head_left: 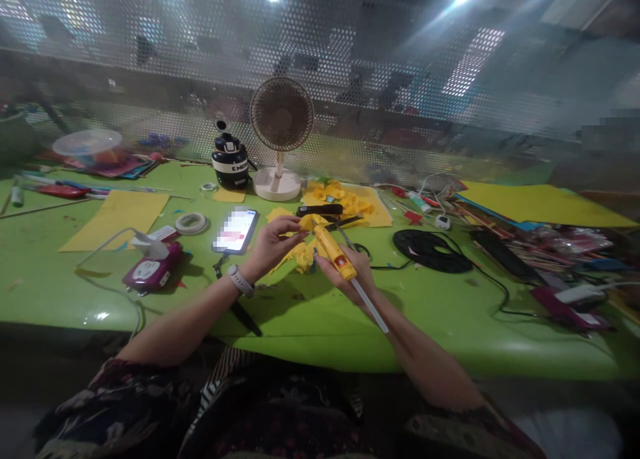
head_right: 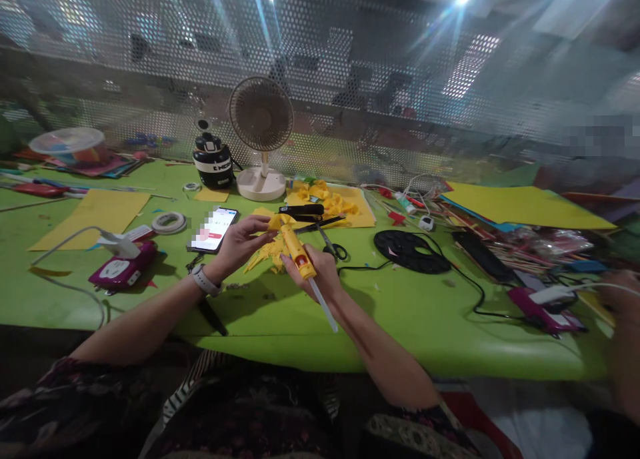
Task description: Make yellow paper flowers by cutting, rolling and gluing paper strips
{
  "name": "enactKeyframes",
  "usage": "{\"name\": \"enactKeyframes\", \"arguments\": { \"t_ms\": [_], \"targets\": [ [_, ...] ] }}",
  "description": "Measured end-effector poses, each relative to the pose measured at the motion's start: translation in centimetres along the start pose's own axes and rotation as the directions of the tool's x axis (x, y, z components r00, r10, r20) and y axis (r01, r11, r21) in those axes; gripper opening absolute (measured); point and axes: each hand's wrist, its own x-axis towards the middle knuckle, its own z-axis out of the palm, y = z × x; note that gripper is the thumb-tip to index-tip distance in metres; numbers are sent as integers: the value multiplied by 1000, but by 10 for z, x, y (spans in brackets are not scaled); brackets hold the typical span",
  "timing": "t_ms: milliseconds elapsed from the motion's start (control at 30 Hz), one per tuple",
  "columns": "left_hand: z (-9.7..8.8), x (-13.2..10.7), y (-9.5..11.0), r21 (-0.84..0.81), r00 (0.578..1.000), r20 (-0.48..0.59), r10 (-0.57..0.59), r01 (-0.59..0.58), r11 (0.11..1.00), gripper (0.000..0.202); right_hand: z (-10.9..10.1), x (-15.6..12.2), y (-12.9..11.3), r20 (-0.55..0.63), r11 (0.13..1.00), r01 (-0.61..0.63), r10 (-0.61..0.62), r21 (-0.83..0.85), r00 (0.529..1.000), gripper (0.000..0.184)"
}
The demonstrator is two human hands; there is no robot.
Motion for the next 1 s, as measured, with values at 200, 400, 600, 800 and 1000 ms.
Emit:
{"name": "enactKeyframes", "arguments": {
  "t_ms": [200, 400, 600, 800, 1000],
  "targets": [
    [0, 0, 1, -28, 1000, -2, -7, 7, 1000, 21, 0, -1, 1, 16, 1000, -23, 23, -20, 1000, 29],
    [0, -1, 1, -25, 1000, 6, -22, 22, 999, 22, -1, 0, -1, -1, 1000, -8, 8, -27, 1000, 29],
    [0, -1, -2, -22, 1000, 8, -17, 18, 1000, 23, 0, 0, 1, 3, 999, -6, 6, -40, 1000, 31],
    [-2, -2, -2, 3, 999, 31, -12, 12, 1000, 20, -1, 0, -1, -8, 999, 11, -12, -48, 1000, 29],
    [0, -2, 0, -9, 999, 26, -18, 18, 1000, 21, 0, 0, -1, -9, 999, -4, 4, -46, 1000, 29]
  ]
}}
